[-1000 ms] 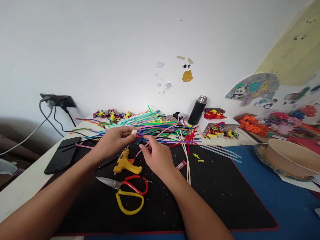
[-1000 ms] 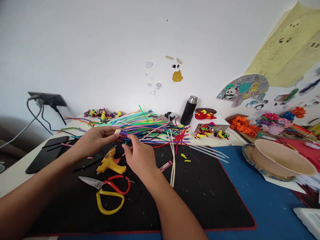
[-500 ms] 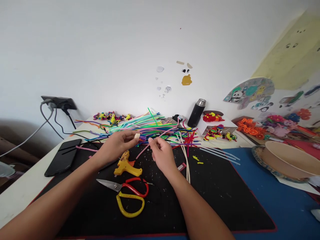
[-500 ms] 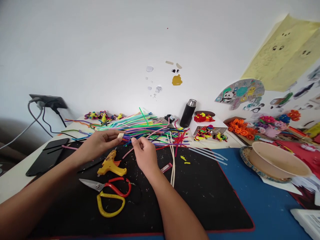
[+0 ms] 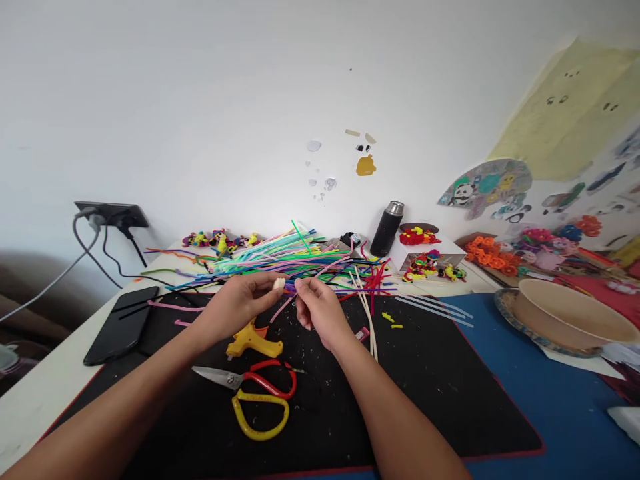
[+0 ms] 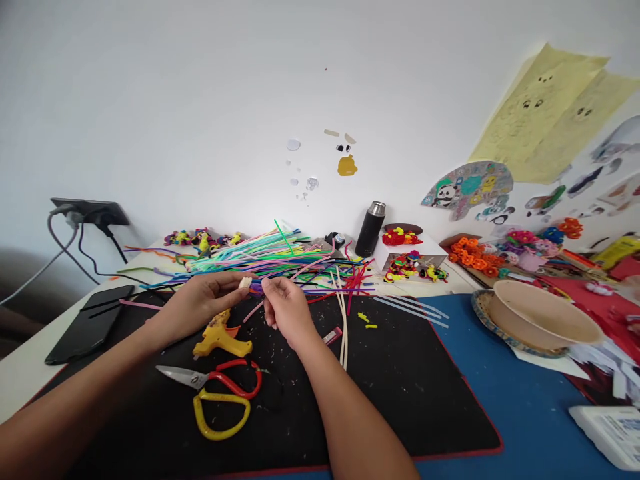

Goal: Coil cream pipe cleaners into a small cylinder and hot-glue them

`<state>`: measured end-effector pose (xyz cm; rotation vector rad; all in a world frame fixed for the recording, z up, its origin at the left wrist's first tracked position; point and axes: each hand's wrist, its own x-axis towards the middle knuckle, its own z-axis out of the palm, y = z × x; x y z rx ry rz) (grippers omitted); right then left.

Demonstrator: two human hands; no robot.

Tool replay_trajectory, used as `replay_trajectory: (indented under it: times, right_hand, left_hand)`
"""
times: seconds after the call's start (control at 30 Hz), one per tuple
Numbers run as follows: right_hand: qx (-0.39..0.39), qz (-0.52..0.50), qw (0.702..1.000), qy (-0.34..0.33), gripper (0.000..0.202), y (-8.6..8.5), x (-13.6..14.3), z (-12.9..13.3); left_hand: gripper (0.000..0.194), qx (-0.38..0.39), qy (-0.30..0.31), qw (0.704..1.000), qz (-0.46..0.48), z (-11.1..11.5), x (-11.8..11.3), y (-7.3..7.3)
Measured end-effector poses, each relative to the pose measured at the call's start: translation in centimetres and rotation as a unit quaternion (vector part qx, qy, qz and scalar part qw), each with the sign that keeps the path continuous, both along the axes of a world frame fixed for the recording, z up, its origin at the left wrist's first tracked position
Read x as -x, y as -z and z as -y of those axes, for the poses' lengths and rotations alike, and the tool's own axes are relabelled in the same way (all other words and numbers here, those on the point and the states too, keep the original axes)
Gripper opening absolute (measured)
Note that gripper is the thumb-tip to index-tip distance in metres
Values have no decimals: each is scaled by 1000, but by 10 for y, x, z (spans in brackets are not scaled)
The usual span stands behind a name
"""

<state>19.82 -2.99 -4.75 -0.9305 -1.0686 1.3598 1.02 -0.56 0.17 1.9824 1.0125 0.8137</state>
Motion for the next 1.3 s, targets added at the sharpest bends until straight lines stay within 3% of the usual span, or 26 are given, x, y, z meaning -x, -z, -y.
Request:
replay_trajectory:
  times: [0.17, 0.47, 0.77, 0.93, 1.3]
  right_hand:
    - [20, -34, 999, -5, 51, -2, 0, 1]
    - [39, -82, 996, -22, 48, -3, -1, 1]
    - [39, -104, 993, -32, 50, -3, 0, 1]
    - [41, -119, 991, -38, 52, -6, -1, 2]
    - [48, -126, 990, -44, 53, -4, 1, 2]
  left_hand:
    - [50, -16, 29, 999, -21, 3, -1, -2]
    - [51, -30, 17, 999, -24, 6, -2, -4]
    - [48, -25, 17, 999, -15, 4, 0, 4]
    - [46, -41, 8, 999, -15, 7, -3, -1]
    - [54, 9, 14, 999, 31, 8, -5, 0]
